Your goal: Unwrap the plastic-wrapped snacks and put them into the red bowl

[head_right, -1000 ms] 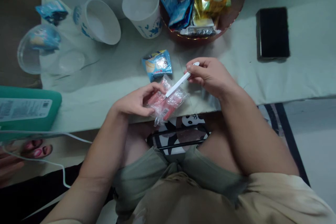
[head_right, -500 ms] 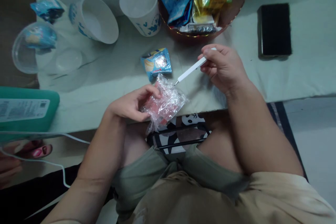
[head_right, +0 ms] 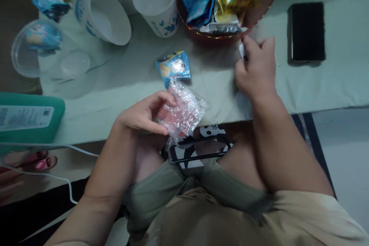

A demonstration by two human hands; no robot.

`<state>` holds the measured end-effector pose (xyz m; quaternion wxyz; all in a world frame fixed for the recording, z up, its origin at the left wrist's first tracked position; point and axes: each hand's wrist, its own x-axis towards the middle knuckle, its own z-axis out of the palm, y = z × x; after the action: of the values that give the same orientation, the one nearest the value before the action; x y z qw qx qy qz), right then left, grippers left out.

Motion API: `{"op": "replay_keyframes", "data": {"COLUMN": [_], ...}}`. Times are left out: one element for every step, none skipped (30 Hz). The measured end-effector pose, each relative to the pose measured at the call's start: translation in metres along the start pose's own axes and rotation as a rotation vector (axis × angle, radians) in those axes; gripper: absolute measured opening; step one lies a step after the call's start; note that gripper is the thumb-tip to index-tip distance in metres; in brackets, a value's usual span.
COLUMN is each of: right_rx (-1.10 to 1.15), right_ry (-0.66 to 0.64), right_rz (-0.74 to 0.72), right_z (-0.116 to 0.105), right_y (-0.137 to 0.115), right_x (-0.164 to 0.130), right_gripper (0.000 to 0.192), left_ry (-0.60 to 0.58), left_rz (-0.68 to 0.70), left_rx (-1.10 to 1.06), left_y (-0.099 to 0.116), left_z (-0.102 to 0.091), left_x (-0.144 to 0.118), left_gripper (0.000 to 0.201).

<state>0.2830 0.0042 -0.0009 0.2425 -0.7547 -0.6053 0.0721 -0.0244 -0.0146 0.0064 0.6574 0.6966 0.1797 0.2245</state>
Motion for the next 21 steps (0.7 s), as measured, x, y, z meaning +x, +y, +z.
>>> {"op": "replay_keyframes", "data": {"right_rx": [-0.067, -0.103, -0.123, -0.139, -0.158, -0.183, -0.208, -0.225, -0.224, -0.202, -0.16, -0.105, -0.044, 0.011, 0.055, 0.089, 0.118, 0.147, 0.179, 0.212, 0.245], "right_ry": [-0.002, -0.014, -0.036, -0.062, -0.09, -0.114, -0.129, -0.13, -0.115, -0.097, -0.085, -0.092, -0.126, -0.182, -0.25, -0.313, -0.359, -0.388, -0.4, -0.401, -0.397], "right_rz": [-0.055, -0.085, -0.096, -0.092, -0.077, -0.058, -0.045, -0.05, -0.076, -0.12, -0.171, -0.221, -0.266, -0.306, -0.348, -0.392, -0.434, -0.472, -0.5, -0.513, -0.512], "right_z": [-0.002, -0.003, -0.004, -0.005, -0.005, -0.005, -0.004, -0.003, -0.002, -0.001, 0.001, 0.003, 0.006, 0.01, 0.014, 0.019, 0.023, 0.027, 0.03, 0.033, 0.034], "right_y": [-0.002, -0.004, -0.006, -0.007, -0.008, -0.008, -0.009, -0.009, -0.01, -0.012, -0.016, -0.019, -0.024, -0.029, -0.034, -0.039, -0.043, -0.046, -0.048, -0.05, -0.05], "right_x": [-0.003, -0.005, -0.006, -0.006, -0.005, -0.004, -0.004, -0.004, -0.004, -0.006, -0.009, -0.012, -0.016, -0.02, -0.024, -0.028, -0.03, -0.031, -0.032, -0.032, -0.032], "right_gripper": [0.058, 0.058, 0.056, 0.054, 0.051, 0.048, 0.045, 0.043, 0.041, 0.04, 0.04, 0.038, 0.036, 0.034, 0.032, 0.031, 0.032, 0.036, 0.041, 0.047, 0.052], "left_ry": [0.004, 0.007, 0.01, 0.012, 0.015, 0.016, 0.017, 0.019, 0.022, 0.03, 0.044, 0.068, 0.101, 0.14, 0.189, 0.248, 0.318, 0.4, 0.491, 0.586, 0.675], "left_rz": [-0.001, 0.001, 0.005, 0.012, 0.017, 0.018, 0.015, 0.01, 0.004, -0.005, -0.019, -0.035, -0.055, -0.077, -0.095, -0.107, -0.111, -0.11, -0.107, -0.102, -0.094], "left_rx": [0.002, 0.004, 0.008, 0.013, 0.02, 0.028, 0.038, 0.052, 0.07, 0.096, 0.13, 0.167, 0.2, 0.227, 0.246, 0.263, 0.284, 0.313, 0.35, 0.393, 0.436], "left_y": [-0.001, -0.002, -0.003, -0.004, -0.005, -0.005, -0.006, -0.006, -0.006, -0.006, -0.006, -0.006, -0.007, -0.007, -0.008, -0.01, -0.012, -0.015, -0.017, -0.02, -0.023], "left_z": [0.0, 0.0, -0.001, -0.001, -0.001, -0.001, -0.001, -0.002, -0.002, -0.003, -0.003, -0.004, -0.004, -0.005, -0.006, -0.008, -0.01, -0.013, -0.015, -0.018, -0.021], "left_x": [0.0, 0.0, 0.0, 0.0, 0.0, 0.001, 0.001, 0.002, 0.002, 0.003, 0.003, 0.004, 0.005, 0.005, 0.005, 0.005, 0.004, 0.004, 0.002, 0.001, 0.0], "left_gripper": [0.055, 0.055, 0.055, 0.055, 0.055, 0.055, 0.055, 0.055, 0.056, 0.056, 0.055, 0.055, 0.054, 0.053, 0.053, 0.053, 0.054, 0.053, 0.053, 0.051, 0.05]}}
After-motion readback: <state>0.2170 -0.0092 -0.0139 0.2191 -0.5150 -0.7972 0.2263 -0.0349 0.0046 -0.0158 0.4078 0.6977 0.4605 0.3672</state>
